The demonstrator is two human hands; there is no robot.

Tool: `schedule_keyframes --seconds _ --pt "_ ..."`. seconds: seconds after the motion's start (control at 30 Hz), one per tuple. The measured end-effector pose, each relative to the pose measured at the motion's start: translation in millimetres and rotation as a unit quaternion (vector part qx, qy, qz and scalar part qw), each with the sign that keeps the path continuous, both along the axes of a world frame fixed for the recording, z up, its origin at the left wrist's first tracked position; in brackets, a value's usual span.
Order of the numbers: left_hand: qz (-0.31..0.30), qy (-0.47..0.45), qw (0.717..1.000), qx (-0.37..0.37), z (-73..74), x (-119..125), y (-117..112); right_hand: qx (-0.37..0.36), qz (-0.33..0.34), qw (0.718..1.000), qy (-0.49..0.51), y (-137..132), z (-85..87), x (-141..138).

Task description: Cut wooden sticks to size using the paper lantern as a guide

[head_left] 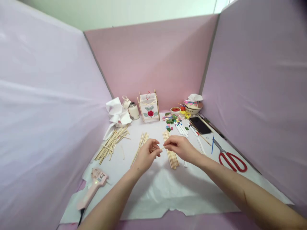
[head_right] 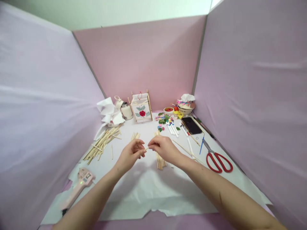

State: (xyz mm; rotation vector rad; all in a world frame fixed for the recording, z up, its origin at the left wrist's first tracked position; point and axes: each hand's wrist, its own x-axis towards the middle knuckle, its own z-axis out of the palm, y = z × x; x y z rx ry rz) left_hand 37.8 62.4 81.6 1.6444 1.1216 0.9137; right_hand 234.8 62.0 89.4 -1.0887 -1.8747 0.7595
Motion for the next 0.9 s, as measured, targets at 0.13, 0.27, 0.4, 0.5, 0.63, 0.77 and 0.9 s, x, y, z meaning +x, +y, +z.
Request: schedule_keyframes --seconds 0.13,0.27,0.4,0.5,0.63,0.77,0.9 --pt "0.055 -0.004 0.997 0.051 40.2 -16.0 71.4 -0.034 -0.07 0.979 0.187 70.0 20.7 3.7" --pt "0.118 -0.239 0.963 -0.031 53.3 -19.4 133.8 -0.083 -0.093 0.934 0.335 131.6 28.1 -5.2" --pt "0.174 -0.339 0.922 -0.065 43.2 -10.7 184.4 -0.097 -0.113 0.914 0.378 182.8 17.4 -23.5" --pt "0.223 -0.401 0.884 -0.087 34.3 -4.6 216.8 -0.108 -0.133 0.898 0.406 217.4 6.8 -35.4" --pt "0.277 -0.461 0.837 -0.1 25.3 1.0 248.6 -0.12 -0.163 0.878 0.434 251.5 -2.3 -46.9" --pt "0.308 -0.497 0.804 -0.11 18.2 5.7 264.9 -0.122 -0.19 0.861 0.456 267.3 -6.2 -53.9" --pt "0.313 -0.521 0.786 -0.11 16.2 9.1 271.0 -0.117 -0.21 0.847 0.474 273.3 -6.5 -55.8"
